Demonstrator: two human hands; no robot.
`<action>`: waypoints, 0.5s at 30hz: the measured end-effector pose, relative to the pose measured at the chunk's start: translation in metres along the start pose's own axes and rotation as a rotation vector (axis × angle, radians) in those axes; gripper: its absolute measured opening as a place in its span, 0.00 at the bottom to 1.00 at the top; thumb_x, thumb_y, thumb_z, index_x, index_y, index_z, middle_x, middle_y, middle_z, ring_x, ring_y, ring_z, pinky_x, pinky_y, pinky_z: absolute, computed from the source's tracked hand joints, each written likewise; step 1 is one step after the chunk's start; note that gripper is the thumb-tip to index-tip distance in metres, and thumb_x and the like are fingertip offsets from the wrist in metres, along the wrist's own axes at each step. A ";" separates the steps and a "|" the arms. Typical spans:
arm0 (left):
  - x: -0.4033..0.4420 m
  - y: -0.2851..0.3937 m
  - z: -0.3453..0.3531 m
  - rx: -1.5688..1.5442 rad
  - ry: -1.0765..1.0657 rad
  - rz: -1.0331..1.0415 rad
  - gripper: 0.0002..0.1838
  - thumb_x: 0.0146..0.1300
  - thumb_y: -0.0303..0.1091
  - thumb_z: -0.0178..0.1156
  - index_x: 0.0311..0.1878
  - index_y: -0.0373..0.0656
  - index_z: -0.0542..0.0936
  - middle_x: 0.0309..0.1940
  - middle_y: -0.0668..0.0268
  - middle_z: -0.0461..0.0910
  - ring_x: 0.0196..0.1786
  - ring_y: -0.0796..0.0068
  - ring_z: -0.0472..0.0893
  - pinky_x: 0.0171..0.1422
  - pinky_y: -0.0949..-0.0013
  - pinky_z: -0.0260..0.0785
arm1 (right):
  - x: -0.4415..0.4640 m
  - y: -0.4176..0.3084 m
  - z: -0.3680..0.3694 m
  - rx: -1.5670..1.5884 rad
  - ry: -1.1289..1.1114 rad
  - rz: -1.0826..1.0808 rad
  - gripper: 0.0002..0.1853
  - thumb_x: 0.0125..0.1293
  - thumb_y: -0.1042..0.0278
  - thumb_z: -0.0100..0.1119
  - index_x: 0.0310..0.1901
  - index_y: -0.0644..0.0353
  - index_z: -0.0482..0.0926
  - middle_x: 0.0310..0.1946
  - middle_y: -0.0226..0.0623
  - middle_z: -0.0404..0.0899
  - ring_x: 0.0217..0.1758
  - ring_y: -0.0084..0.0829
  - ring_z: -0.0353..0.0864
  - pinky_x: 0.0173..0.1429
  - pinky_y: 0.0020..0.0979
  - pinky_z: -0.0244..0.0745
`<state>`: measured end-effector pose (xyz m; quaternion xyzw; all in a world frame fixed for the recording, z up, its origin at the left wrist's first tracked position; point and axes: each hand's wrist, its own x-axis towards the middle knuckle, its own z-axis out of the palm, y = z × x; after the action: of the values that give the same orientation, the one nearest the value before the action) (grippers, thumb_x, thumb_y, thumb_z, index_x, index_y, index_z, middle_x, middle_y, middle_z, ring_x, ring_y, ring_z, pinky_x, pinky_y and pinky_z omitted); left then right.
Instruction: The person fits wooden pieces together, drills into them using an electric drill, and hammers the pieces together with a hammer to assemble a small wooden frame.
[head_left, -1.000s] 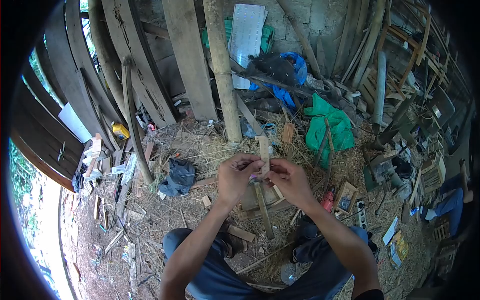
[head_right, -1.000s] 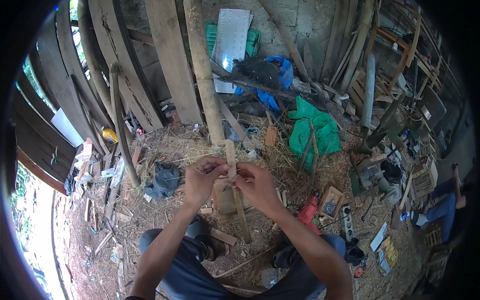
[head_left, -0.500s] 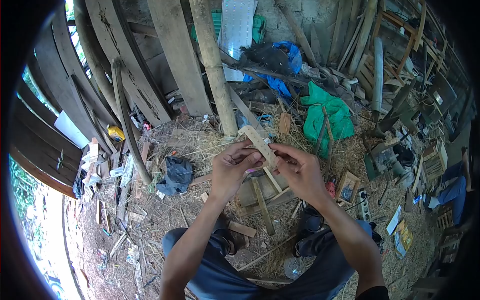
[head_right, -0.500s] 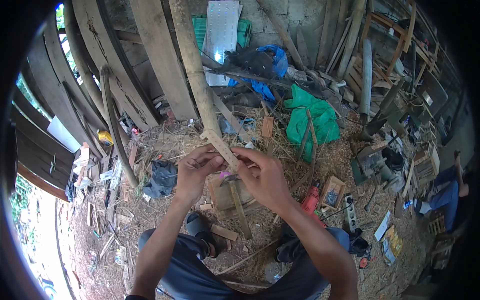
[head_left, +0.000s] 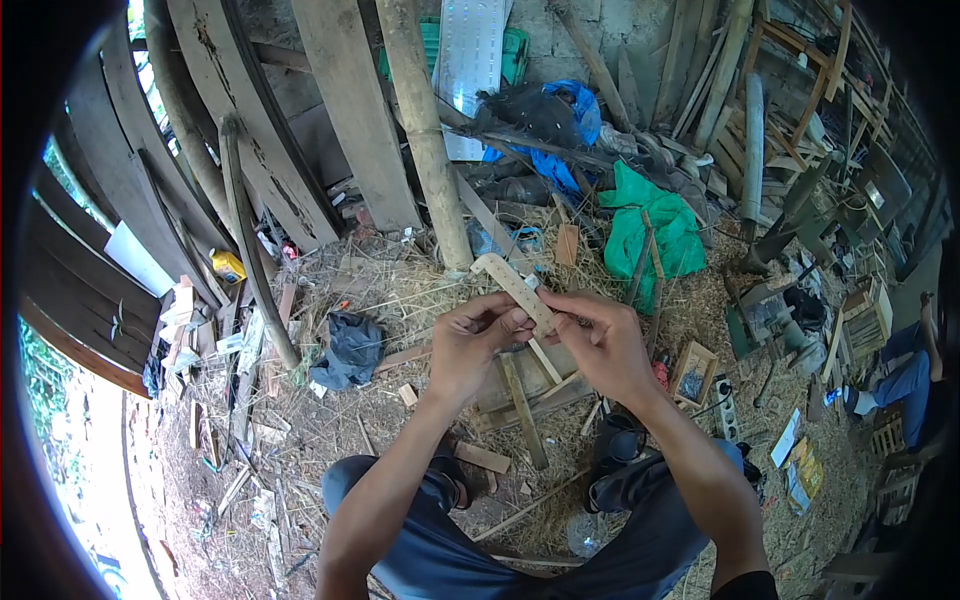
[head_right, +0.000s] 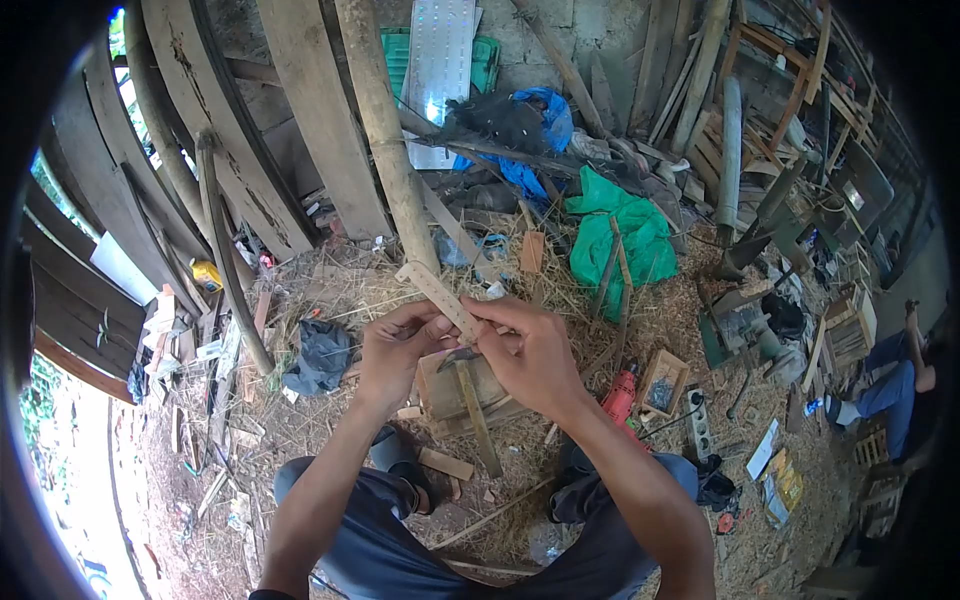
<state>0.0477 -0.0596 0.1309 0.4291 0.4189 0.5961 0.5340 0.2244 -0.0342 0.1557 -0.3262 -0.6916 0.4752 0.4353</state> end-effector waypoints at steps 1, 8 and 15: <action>0.000 0.000 0.000 0.014 -0.003 0.006 0.13 0.64 0.25 0.61 0.50 0.30 0.79 0.39 0.58 0.83 0.41 0.73 0.83 0.46 0.73 0.80 | 0.000 0.001 -0.001 0.000 -0.002 0.001 0.16 0.66 0.81 0.51 0.55 0.67 0.77 0.45 0.43 0.80 0.45 0.28 0.82 0.48 0.28 0.83; 0.002 -0.002 -0.002 0.014 -0.023 0.027 0.10 0.65 0.23 0.60 0.48 0.29 0.79 0.39 0.58 0.83 0.42 0.73 0.83 0.46 0.73 0.80 | 0.003 0.008 0.001 -0.001 0.008 -0.021 0.16 0.64 0.81 0.53 0.54 0.69 0.78 0.44 0.43 0.81 0.44 0.26 0.82 0.44 0.25 0.83; 0.003 -0.006 0.000 -0.001 -0.027 0.031 0.08 0.64 0.21 0.59 0.46 0.29 0.79 0.39 0.58 0.83 0.42 0.72 0.83 0.47 0.72 0.81 | 0.003 0.007 0.002 -0.032 0.044 -0.028 0.14 0.62 0.80 0.59 0.50 0.70 0.79 0.43 0.44 0.82 0.42 0.25 0.84 0.38 0.24 0.82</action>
<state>0.0488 -0.0564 0.1251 0.4433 0.4048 0.5986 0.5303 0.2219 -0.0300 0.1496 -0.3339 -0.6939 0.4504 0.4518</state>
